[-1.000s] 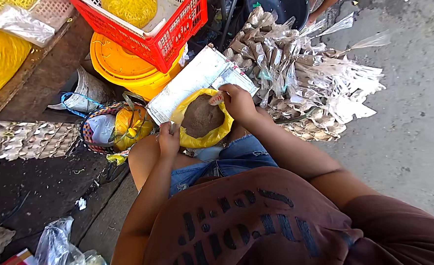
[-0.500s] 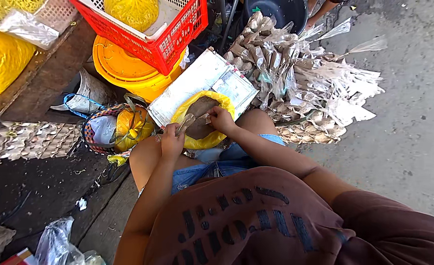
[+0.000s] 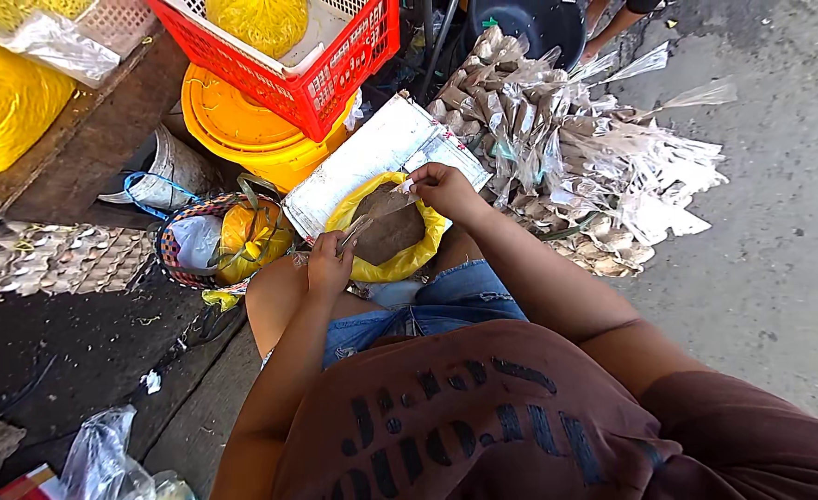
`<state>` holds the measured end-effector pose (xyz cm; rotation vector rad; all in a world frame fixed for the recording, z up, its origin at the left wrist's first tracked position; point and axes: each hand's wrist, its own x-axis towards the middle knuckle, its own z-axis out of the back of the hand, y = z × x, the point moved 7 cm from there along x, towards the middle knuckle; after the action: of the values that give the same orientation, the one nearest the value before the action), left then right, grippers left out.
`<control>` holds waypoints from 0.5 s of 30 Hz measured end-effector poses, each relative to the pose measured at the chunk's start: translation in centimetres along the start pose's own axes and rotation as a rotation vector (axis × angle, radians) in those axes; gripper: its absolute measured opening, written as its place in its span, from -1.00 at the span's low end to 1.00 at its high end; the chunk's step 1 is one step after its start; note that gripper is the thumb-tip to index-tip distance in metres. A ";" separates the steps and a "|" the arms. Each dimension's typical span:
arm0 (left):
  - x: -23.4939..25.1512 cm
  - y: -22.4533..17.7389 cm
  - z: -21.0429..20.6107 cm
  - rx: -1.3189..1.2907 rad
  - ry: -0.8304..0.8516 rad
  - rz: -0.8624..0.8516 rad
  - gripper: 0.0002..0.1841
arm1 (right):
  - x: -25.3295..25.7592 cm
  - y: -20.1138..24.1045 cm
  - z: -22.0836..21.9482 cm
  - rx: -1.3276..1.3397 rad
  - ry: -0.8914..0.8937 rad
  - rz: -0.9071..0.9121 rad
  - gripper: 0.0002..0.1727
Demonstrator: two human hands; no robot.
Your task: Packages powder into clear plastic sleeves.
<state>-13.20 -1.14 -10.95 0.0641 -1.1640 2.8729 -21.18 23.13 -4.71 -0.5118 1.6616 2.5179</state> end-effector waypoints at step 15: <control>-0.2 0.6 0.7 -0.032 0.009 0.205 -0.64 | -1.0 7.6 -2.9 -0.401 -0.119 0.443 -0.71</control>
<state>-13.05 -2.10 -10.87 -0.0735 -1.2847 3.0236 -21.47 17.54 1.25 -0.0037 1.3476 3.1493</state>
